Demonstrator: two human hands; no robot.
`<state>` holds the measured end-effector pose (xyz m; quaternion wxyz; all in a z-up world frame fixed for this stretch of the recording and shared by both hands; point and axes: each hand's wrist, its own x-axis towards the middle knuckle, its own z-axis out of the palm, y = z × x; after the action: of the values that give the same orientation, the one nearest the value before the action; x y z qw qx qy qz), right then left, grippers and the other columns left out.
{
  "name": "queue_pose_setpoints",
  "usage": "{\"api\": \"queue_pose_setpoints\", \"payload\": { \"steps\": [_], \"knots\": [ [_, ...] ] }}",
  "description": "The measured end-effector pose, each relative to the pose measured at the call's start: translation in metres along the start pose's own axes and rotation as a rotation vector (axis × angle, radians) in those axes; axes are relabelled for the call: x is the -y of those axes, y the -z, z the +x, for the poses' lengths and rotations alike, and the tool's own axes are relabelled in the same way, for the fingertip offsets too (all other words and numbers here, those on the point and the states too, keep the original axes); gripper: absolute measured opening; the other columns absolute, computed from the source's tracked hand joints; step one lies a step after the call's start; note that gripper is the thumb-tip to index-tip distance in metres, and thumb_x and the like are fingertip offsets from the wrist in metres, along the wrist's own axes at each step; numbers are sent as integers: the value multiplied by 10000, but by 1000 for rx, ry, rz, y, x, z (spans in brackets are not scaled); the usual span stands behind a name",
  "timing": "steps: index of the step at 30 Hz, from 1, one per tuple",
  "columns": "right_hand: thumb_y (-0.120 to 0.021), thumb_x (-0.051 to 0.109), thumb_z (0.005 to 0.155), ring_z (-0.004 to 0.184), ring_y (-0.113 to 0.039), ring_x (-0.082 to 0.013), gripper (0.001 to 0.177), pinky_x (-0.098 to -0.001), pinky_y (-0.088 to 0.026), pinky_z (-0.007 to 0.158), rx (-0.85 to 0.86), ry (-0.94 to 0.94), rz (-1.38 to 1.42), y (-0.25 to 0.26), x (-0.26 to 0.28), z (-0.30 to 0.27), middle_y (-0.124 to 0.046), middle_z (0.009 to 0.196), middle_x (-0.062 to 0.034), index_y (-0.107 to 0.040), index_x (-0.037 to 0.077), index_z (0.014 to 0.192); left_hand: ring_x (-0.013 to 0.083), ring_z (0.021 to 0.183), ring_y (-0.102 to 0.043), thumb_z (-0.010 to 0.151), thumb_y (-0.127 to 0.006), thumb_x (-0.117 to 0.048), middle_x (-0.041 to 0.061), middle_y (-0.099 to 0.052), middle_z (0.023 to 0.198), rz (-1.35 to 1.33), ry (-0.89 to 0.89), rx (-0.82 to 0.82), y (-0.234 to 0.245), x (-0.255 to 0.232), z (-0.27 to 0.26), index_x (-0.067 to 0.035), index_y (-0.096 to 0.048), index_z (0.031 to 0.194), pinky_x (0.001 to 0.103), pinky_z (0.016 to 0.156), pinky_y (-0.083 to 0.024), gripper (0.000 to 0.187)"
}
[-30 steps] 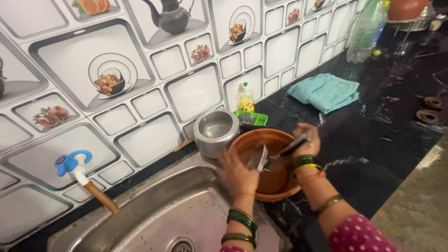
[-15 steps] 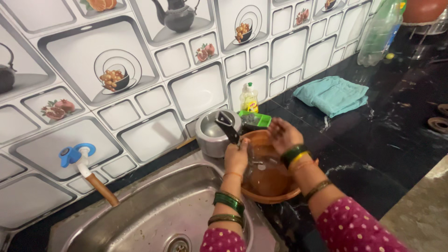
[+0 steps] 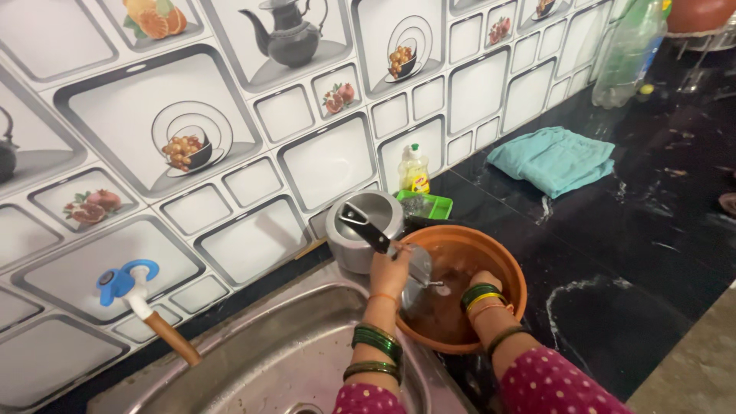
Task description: The person scrubs the inside of an aluminum pressure cooker pot at the sink, then rinses it under the tap. They place the pot aside, then scrub the cooker lid and its metal weight with a scrubber over a clay basin, rinsing the parts in water.
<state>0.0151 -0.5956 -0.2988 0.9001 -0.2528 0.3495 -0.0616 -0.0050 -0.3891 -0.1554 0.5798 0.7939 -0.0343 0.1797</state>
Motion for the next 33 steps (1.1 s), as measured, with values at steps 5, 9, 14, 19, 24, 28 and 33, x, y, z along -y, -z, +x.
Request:
{"api": "queue_pose_setpoints", "payload": {
  "steps": [5,9,14,19,24,28,33],
  "knots": [
    [-551,138,1031,829,-679,-222,147,-354,-633,812,212,-60,289,-32,6,-9,-692,907,-89,-648,42,976,248,752,-712,845,-751,-227,133,-731,803,-66,147,126,5,6,10,-16,-723,912,385,716,-542,222],
    [-546,125,1041,817,-715,-212,137,-295,-630,779,354,-207,160,-107,35,-51,-720,921,-111,-639,36,993,181,767,-682,863,-750,-160,106,-748,878,-246,335,370,2,-1,23,37,-754,996,353,700,-521,237],
    [-610,181,951,822,-772,-213,209,-342,-645,762,736,406,-1224,-212,113,-153,-761,937,-86,-698,29,1063,195,747,-646,881,-703,-85,104,-707,913,-359,508,519,1,-44,48,62,-689,1161,358,635,-519,317],
    [-666,205,920,792,-791,-192,213,-328,-644,754,468,702,-1851,-255,153,-256,-807,923,-109,-796,72,1025,196,805,-709,934,-626,-94,95,-761,933,-477,533,690,10,-108,62,8,-663,1125,308,622,-565,220],
    [-757,261,873,718,-698,-213,237,-329,-558,731,419,1129,-2005,-263,166,-307,-760,845,-149,-815,55,974,138,789,-662,924,-644,-27,22,-704,915,-532,407,684,17,-151,72,-80,-677,1045,300,642,-554,136],
    [-620,203,972,568,-729,-170,253,-322,-615,587,400,731,-1723,-255,169,-312,-767,724,-129,-763,-6,967,143,739,-621,910,-638,-29,24,-667,854,-455,306,675,9,-155,84,-86,-660,961,302,638,-510,80],
    [-605,180,993,505,-694,-201,257,-335,-593,488,471,712,-1306,-225,160,-266,-723,682,-128,-736,-38,959,165,742,-639,861,-640,33,50,-667,833,-580,87,730,4,-145,82,-53,-628,899,303,652,-497,95]
  ]
}}
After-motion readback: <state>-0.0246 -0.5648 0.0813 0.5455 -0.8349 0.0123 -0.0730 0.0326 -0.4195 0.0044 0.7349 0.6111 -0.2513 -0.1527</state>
